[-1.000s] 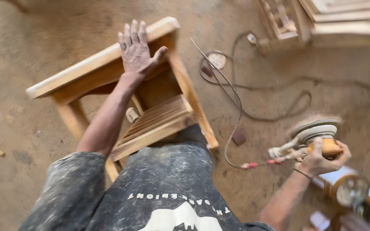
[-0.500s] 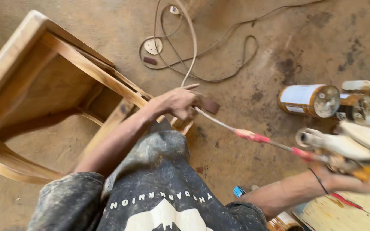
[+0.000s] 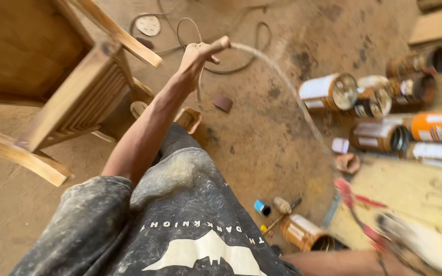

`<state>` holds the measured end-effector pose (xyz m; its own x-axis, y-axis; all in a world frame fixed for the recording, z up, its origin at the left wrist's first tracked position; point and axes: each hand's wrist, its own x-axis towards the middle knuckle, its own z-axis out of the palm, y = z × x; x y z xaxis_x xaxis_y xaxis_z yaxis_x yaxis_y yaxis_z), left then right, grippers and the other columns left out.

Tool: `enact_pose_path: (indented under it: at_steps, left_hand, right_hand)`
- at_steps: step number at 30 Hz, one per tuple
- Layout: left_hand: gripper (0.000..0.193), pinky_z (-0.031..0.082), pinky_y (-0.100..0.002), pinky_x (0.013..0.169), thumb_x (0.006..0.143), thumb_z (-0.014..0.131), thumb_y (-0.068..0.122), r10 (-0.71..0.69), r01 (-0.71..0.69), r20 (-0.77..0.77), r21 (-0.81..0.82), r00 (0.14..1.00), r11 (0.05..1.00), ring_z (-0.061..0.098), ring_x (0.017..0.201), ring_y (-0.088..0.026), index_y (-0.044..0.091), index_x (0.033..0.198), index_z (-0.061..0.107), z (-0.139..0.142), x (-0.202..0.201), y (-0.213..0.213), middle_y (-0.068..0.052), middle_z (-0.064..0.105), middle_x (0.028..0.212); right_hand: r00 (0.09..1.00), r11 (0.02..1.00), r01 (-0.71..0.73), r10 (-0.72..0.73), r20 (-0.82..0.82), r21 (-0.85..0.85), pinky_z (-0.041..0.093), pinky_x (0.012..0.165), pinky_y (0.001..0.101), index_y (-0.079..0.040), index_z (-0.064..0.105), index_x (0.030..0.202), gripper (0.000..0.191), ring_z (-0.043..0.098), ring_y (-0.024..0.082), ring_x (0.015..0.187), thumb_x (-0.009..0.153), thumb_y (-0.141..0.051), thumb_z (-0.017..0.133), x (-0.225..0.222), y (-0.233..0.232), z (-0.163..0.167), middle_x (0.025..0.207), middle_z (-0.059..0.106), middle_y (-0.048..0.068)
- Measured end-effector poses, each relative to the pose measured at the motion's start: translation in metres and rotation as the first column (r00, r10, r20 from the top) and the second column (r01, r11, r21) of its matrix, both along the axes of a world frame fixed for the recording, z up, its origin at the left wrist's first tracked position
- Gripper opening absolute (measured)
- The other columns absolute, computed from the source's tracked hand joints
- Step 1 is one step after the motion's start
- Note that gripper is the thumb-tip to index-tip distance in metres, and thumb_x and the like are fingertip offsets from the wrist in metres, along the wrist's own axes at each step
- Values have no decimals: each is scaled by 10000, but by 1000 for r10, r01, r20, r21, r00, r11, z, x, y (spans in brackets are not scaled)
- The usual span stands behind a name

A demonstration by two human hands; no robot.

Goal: The person uses an orbital sander to smooth the surfaces of a wooden stool. They sand the top, legs, and underside, repositioning the stool to access different areas. The person also briefly adjusts the sander's power cord during the task.

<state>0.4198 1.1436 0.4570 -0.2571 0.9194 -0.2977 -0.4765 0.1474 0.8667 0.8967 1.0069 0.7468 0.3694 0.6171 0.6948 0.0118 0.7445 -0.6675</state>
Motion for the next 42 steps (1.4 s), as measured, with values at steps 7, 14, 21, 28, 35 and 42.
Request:
enact_pose_path:
  at_steps: [7, 14, 21, 28, 35, 42]
  left_hand:
    - [569, 504, -678, 866, 725, 841, 424, 246, -109, 574, -262, 781, 959, 671, 1021, -370, 49, 1065, 583, 2, 49, -27, -163, 524, 1039]
    - [879, 558, -513, 1063, 853, 749, -25, -114, -119, 739, 255, 664, 960, 594, 1154, -221, 133, 1617, 345, -26, 67, -59, -398, 474, 1430]
    - [957, 679, -426, 729, 895, 753, -165, 275, -342, 205, 485, 939, 805, 799, 964, -360, 92, 1565, 120, 54, 86, -80, -298, 349, 1609]
    - [931, 615, -376, 459, 987, 569, -37, -329, 688, -891, -25, 314, 725, 747, 663, -271, 263, 1617, -49, 160, 208, -121, -169, 729, 1222]
    - [1293, 608, -418, 739, 741, 718, 21, -546, 870, -719, 169, 431, 464, 759, 795, -353, 86, 1605, -241, 151, 316, -154, -182, 775, 902]
    - [1325, 560, -476, 957, 770, 816, 24, -430, 718, -578, 512, 694, 471, 735, 1048, -441, 70, 1603, -212, 145, 334, -138, -273, 753, 1168]
  right_hand:
    - [999, 1000, 15, -16, -50, -10, 578, 1148, 577, 2, 502, 1355, 523, 631, 375, 1285, 976, -358, 498, 22, -72, -30, 1363, 575, 212]
    - [1000, 1000, -7, 7, -15, -15, 574, 1143, 588, 6, 497, 1341, 515, 624, 383, 1263, 959, -338, 514, 30, -103, -31, 1344, 571, 220]
    - [998, 998, -23, 20, -64, -56, 569, 1138, 599, 11, 492, 1327, 508, 617, 391, 1242, 942, -318, 531, 68, -124, -39, 1325, 567, 228]
    - [974, 993, 27, -52, -220, -115, 554, 1147, 601, 52, 498, 1333, 527, 608, 413, 1263, 951, -306, 551, 102, -62, -80, 1332, 574, 257]
    - [984, 987, 3, -32, -176, -159, 557, 1169, 607, -42, 404, 1385, 568, 585, 408, 1337, 968, -381, 589, 105, -8, -113, 1403, 519, 217]
    - [951, 946, -116, 17, -309, -304, 500, 1200, 545, 17, 439, 1439, 576, 569, 390, 1368, 1007, -329, 598, 109, 35, -126, 1451, 529, 231]
